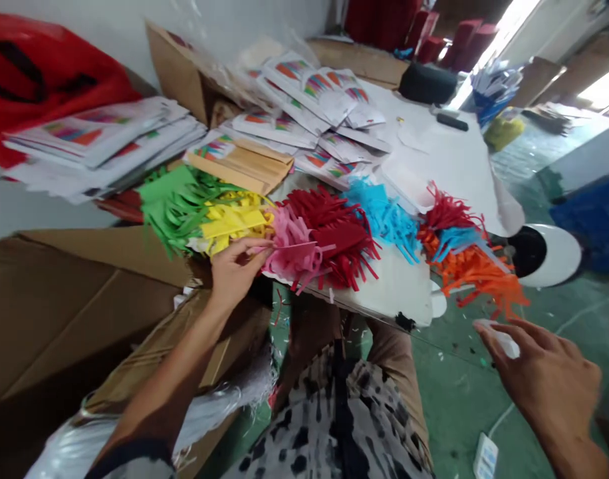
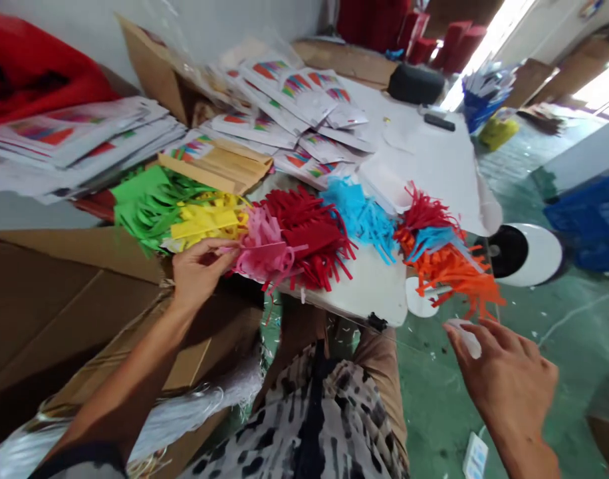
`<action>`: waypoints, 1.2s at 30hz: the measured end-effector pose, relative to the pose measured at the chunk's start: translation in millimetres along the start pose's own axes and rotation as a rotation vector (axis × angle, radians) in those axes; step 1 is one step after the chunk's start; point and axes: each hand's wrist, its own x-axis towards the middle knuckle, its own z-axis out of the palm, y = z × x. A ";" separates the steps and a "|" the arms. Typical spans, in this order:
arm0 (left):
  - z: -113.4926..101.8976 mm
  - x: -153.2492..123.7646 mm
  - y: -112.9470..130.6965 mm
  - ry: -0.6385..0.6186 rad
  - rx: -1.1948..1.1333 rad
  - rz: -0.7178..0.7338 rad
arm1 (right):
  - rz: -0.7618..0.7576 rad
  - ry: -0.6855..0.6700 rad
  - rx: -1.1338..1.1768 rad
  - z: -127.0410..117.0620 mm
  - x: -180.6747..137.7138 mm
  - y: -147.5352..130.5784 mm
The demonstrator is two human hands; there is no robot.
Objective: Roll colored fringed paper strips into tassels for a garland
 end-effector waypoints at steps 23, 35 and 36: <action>-19.1 3.4 -6.4 -0.022 -0.176 0.014 | -0.785 -0.104 0.819 0.8 172.4 -304.8; -13.7 7.3 -9.9 -0.066 -0.053 0.013 | -0.805 -0.166 0.946 8.9 161.3 -303.4; -13.2 8.2 -10.0 -0.082 -0.033 0.025 | -0.810 -0.171 0.955 9.0 161.2 -304.0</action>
